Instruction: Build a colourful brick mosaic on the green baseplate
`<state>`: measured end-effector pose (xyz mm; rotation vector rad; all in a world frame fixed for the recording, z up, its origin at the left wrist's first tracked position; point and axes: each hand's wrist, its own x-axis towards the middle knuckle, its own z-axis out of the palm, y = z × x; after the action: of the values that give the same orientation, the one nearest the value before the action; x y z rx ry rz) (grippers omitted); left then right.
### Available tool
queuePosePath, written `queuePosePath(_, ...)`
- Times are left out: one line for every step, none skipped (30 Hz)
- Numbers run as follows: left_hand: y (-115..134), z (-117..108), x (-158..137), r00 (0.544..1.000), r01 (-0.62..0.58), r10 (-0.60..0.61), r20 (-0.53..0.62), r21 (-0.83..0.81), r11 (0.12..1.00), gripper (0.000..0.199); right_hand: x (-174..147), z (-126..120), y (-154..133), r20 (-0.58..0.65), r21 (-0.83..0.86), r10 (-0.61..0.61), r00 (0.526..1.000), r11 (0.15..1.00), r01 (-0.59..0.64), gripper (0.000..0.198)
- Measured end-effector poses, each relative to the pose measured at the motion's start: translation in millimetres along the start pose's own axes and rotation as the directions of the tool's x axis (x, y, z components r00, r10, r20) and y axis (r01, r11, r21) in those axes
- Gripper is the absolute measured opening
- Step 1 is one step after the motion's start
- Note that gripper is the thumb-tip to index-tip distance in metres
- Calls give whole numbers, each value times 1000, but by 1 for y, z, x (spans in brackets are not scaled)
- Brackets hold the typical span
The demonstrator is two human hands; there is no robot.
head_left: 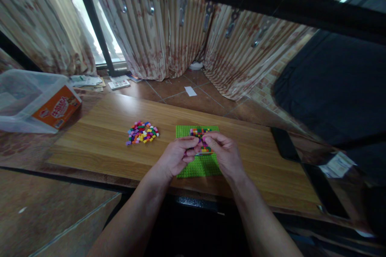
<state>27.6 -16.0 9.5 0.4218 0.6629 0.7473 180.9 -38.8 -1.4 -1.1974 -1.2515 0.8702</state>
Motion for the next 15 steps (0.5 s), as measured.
queuePosePath(1, -1, 0, 1000, -9, 9, -18, -3, 1000, 9, 1, -2, 2, -8, 30, 26, 1000, 999, -26, 12)
queuePosePath(2, -2, 1, 999, -25, 25, -39, -6, 1000, 9, 3, -5, 4, -22, 43, 46, 999, 998, -45, 12)
queuePosePath(3, -2, 1, 997, -45, 44, -63, -11, 999, 10, 4, -9, 6, -41, 31, 55, 998, 998, -53, 12)
queuePosePath(4, -3, 2, 994, -67, 66, -90, -15, 998, 11, 5, -12, 8, -62, -11, 48, 997, 999, -49, 12)
queuePosePath(5, -4, 2, 989, -91, 88, -116, -18, 996, 11, 7, -16, 11, -81, -75, 29, 996, 997, -35, 12)
queuePosePath(6, -5, 2, 984, -111, 107, -139, -20, 994, 12, 8, -20, 14, -94, -153, -1, 996, 988, -14, 11)
queuePosePath(7, -6, 3, 980, -129, 124, -158, -22, 991, 12, 9, -22, 16, -96, -232, -34, 995, 973, 11, 11)
queuePosePath(8, -6, 2, 975, -143, 137, -174, -22, 990, 11, 9, -25, 18, -88, -303, -63, 994, 952, 33, 10)
queuePosePath(8, -6, 2, 972, -152, 146, -186, -22, 988, 11, 9, -26, 20, -73, -360, -82, 994, 932, 51, 10)
queuePosePath(9, -5, 2, 969, -158, 151, -194, -20, 987, 10, 8, -26, 21, -53, -401, -93, 994, 914, 64, 10)
queuePosePath(9, -5, 2, 967, -161, 154, -201, -17, 987, 10, 8, -25, 21, -33, -435, -100, 994, 897, 76, 9)
queuePosePath(9, -4, 1, 967, -159, 152, -206, -14, 987, 10, 7, -23, 22, -14, -463, -108, 994, 882, 90, 8)
queuePosePath(9, -4, 1, 966, -155, 150, -209, -12, 988, 11, 7, -21, 22, 0, -488, -120, 993, 867, 105, 7)
queuePosePath(8, -3, 1, 967, -152, 146, -210, -10, 988, 11, 6, -19, 21, 11, -508, -133, 991, 853, 120, 6)
queuePosePath(7, -3, 1, 967, -149, 144, -209, -8, 989, 11, 6, -16, 22, 17, -525, -148, 989, 840, 135, 5)
